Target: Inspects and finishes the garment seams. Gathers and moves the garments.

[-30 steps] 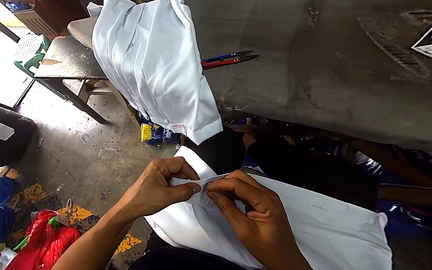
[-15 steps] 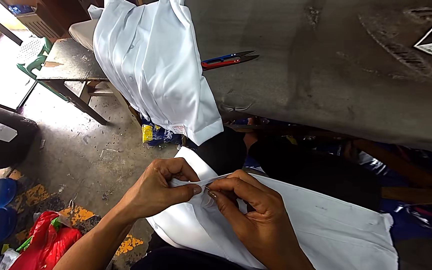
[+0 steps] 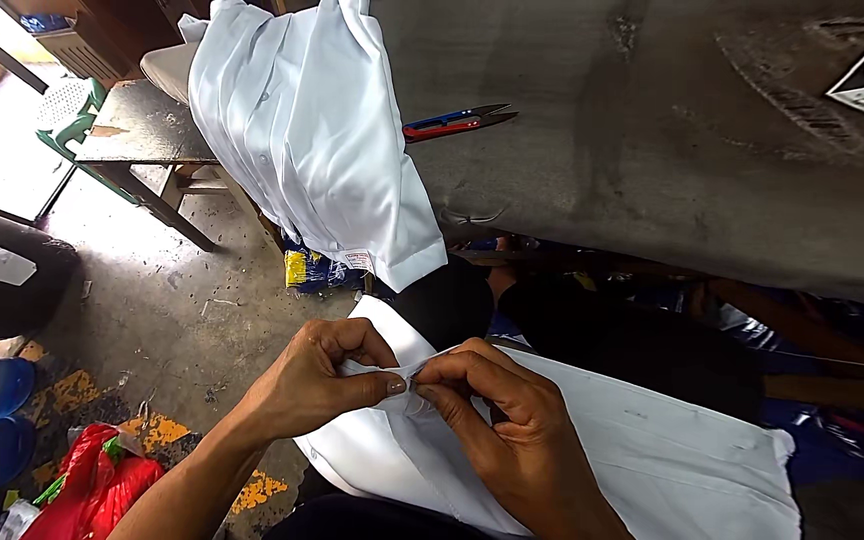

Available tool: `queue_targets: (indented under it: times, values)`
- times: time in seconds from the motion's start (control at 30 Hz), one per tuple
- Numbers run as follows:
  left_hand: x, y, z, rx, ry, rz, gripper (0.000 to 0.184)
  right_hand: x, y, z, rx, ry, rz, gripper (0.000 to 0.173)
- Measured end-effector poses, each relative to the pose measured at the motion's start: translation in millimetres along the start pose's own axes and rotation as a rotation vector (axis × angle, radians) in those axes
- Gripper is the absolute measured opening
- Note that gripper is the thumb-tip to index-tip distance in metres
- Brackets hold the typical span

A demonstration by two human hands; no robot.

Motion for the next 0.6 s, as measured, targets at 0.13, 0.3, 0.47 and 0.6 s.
queue_targets:
  times: [0.13, 0.3, 0.47, 0.6]
  values:
    - [-0.1, 0.5, -0.6, -0.023, 0.021, 0.002, 0.007, 0.8, 1.5, -0.6, 0.035, 0.013, -0.003, 0.013]
    - [-0.4, -0.2, -3.1, -0.043, 0.020, 0.004, 0.006, 3.8, 1.9, -2.7, 0.149, 0.022, -0.057, 0.011]
    - [0.4, 2.8, -3.1, -0.086, -0.003, -0.008, 0.006, 14.6, 0.0, -4.9, 0.371, 0.066, -0.151, 0.016]
    - [1.1, 4.3, -5.6, -0.116, -0.014, -0.013, 0.006, 18.9, 2.7, -0.9, 0.360, 0.069, -0.112, 0.010]
Point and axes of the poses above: each hand's wrist, its own x-axis towards the middle knuckle, its own z-axis out of the back of the hand, y = z × x, the point moved 3 cm from there along x, towards the middle knuckle, and after that the axes turned 11 degrees about -y, right-handed, at the moved point
